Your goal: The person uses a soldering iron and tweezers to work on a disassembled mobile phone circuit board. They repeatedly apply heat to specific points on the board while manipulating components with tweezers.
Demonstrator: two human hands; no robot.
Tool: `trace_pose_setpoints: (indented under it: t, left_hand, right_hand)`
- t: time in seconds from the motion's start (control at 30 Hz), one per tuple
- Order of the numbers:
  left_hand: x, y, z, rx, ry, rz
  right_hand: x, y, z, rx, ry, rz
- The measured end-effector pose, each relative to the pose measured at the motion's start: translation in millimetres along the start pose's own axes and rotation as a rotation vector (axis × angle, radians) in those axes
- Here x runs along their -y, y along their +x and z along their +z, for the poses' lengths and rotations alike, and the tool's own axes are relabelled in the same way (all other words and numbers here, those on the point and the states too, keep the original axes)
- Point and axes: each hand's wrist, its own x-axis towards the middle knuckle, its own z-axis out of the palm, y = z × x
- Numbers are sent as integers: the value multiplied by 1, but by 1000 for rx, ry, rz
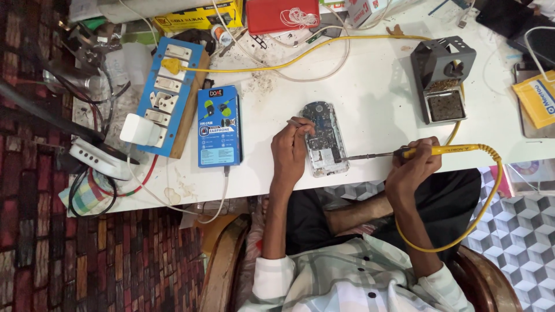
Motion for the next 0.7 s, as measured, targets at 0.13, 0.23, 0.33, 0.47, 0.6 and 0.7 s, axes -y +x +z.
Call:
trace_pose_setpoints:
  t: [0.13, 0.23, 0.33, 0.47, 0.6, 0.7]
  left_hand:
    - [-3, 0, 0, 2, -8, -89]
    - [-4, 0, -2, -15, -22, -36]
    - [-4, 0, -1, -22, -14, -15]
    - [-2, 0, -1, -20, 4, -21]
    - [-3, -1, 0, -27, 10, -6]
    - [-4, 0, -1, -26, -8, 9]
  right_hand:
    - [1, 8, 1, 0, 75, 24]
    - [2, 9, 4, 7, 109, 47]
    - [2, 10, 5, 26, 114, 18]
    - [-1, 8, 7, 18, 87, -9]
    - [1, 6, 7, 92, 86, -96]
    - [0, -1, 8, 101, 34, -135]
